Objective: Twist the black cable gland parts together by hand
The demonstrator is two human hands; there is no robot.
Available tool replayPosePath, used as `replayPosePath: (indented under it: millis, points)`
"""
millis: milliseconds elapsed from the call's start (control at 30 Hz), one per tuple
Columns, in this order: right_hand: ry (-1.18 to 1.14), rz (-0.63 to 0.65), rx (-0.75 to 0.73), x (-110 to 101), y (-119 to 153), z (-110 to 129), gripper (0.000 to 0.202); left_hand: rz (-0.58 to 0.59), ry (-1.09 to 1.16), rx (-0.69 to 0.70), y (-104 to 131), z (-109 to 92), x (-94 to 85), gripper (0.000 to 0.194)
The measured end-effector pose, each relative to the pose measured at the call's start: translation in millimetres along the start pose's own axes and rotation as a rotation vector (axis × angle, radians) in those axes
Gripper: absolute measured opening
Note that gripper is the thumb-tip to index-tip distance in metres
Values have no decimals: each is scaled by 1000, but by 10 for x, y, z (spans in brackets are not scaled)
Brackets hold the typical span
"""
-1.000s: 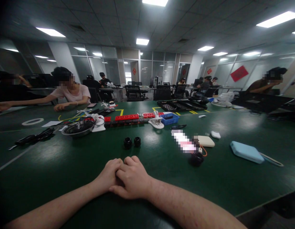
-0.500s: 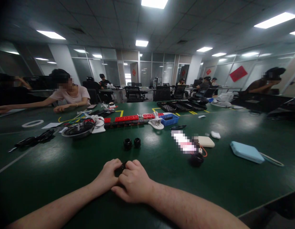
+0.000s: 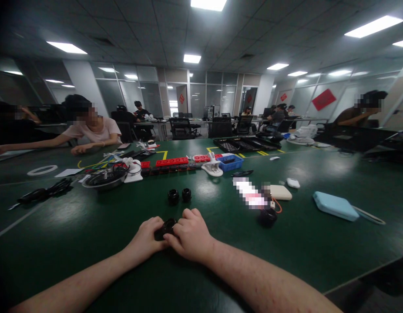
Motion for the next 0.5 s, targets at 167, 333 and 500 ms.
replayPosePath:
  millis: [167, 333, 500]
  points:
    - [17, 28, 39, -38, -18, -15, 33, -9, 0, 11, 3, -19, -16, 36]
    - [44, 62, 94, -59, -27, -23, 34, -29, -7, 24, 9, -20, -16, 37]
    - [74, 115, 121, -80, -45, -7, 39, -27, -4, 14, 9, -10, -11, 34]
Point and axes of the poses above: each hand's wrist, its own y-axis away from the middle knuckle, its own x-axis out of the palm, z = x × y, the point moved 1 cm from there along -y, towards the middle knuckle, and after that the axes turned 11 degrees about -x, right-handed, at the moved point
